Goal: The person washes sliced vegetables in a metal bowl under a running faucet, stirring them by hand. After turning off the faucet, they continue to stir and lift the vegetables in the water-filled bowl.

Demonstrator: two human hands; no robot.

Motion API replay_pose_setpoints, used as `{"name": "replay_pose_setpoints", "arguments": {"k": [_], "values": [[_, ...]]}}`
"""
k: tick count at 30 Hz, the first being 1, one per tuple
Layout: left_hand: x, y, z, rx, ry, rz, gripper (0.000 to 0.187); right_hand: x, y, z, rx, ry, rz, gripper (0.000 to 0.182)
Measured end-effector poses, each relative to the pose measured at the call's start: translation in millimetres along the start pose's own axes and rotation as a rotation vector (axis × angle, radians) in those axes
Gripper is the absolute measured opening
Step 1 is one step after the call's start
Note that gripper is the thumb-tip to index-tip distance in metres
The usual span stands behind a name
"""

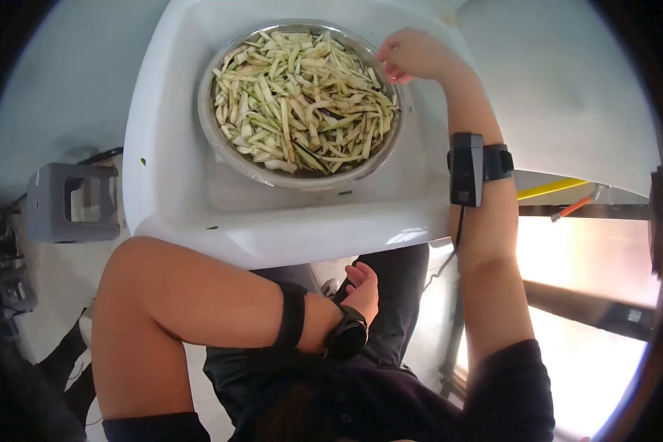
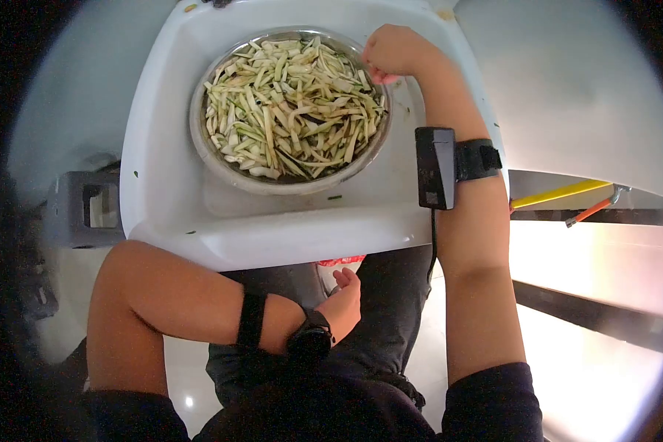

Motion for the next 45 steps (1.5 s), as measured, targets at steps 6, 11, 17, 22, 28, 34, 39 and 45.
{"name": "replay_pose_setpoints", "arguments": {"k": [6,11,17,22,28,34,39,45], "values": [[-4,-8,4,-0.022,-0.052,0.01,0.038,-17,21,-35,-0.278,0.065,-0.399,0.029],[0,-6,4,-0.042,-0.046,0.001,0.039,-60,-22,-29,-0.148,0.351,-0.462,0.029],[3,-5,4,-0.022,-0.031,0.015,0.038,-74,-35,-27,-0.072,0.237,-0.453,0.019],[5,0,3,-0.047,-0.019,0.006,0.039,-54,-16,-27,-0.08,0.179,-0.42,0.015],[5,4,2,-0.035,-0.01,-0.007,0.038,-18,23,-50,-0.098,0.169,-0.384,0.023],[5,4,0,-0.03,-0.015,0.005,0.038,-58,23,-74,0.093,0.03,-0.885,0.024],[3,-4,3,-0.006,-0.012,0.014,0.038,-89,-16,-60,0.03,-0.128,-0.96,0.025],[0,-4,6,0.001,-0.011,0.023,0.039,-84,-23,-59,0.038,-0.009,-0.793,0.019]]}}
Point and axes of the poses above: each hand's wrist, its own y-axis away from the middle knuckle, its own x-axis out of the back of the hand, z = x × y, the point moved 1 cm from there along -y, towards the middle knuckle, and after that the axes turned 14 degrees about -z, right-handed, at the moved point
